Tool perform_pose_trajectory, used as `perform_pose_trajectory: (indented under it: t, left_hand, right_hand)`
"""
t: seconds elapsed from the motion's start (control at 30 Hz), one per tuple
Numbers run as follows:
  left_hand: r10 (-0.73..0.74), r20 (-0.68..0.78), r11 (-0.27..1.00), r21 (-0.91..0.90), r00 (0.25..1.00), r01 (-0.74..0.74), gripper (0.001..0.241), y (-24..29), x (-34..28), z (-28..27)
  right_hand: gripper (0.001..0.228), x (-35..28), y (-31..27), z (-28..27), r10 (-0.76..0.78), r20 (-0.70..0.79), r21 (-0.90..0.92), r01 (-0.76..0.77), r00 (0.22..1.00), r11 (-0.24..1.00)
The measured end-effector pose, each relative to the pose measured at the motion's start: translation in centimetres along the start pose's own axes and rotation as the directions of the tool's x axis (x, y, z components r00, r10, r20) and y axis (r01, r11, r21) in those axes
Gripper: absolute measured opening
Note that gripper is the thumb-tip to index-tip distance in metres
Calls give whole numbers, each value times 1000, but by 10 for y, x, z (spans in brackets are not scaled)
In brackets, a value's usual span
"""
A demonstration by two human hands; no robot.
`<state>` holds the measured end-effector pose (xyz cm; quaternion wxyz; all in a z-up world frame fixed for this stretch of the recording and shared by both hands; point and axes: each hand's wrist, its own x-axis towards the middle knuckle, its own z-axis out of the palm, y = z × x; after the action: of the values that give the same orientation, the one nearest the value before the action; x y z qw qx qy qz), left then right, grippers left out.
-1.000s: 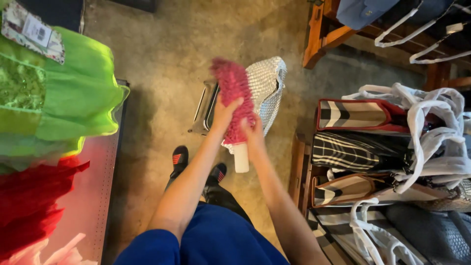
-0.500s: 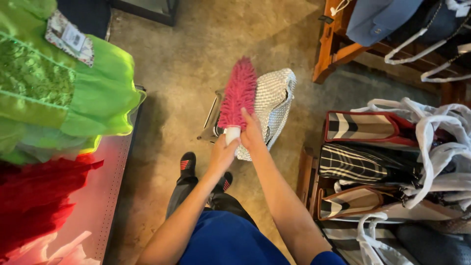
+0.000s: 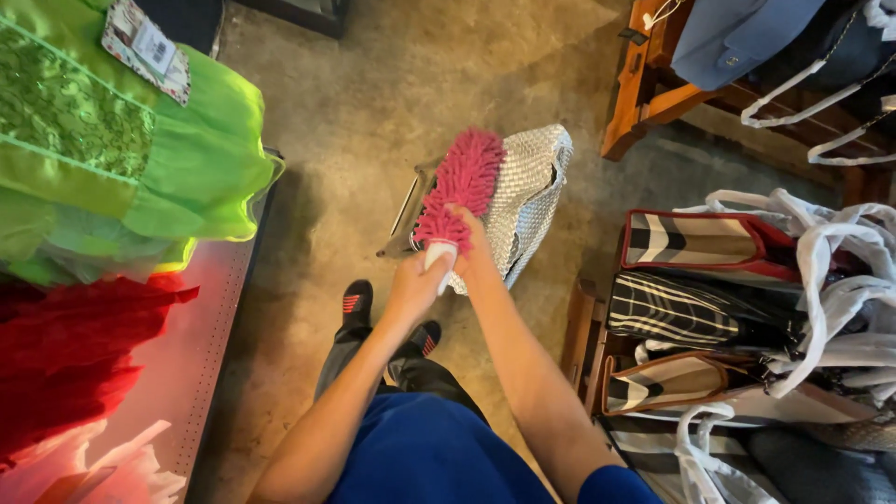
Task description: The person uses a pink duster to clean the exterior of several handbags placed on a small stool. They wipe a patterned bag, a silver woven bag, a light blue woven bag, and a dark brown bag, moving each item aside after cleaning.
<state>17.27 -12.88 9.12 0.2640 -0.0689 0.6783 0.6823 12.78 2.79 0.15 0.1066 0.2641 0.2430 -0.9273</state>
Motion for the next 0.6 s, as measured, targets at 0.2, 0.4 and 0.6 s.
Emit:
perform_pose_trajectory:
  t: [0.2, 0.4, 0.6]
  left_hand:
    - [63, -72, 996, 61, 995, -59, 32, -44, 26, 3]
    - [100, -157, 980, 186, 982, -70, 40, -85, 41, 16]
    - [456, -98, 882, -85, 884, -464, 44, 6, -19, 9]
  right_hand:
    - [30, -21, 29, 11, -3, -102, -29, 0, 995, 1000]
    - [21, -36, 26, 24, -173, -49, -178, 162, 984, 971]
    - [17, -7, 0, -2, 31, -105, 75, -23, 994, 997]
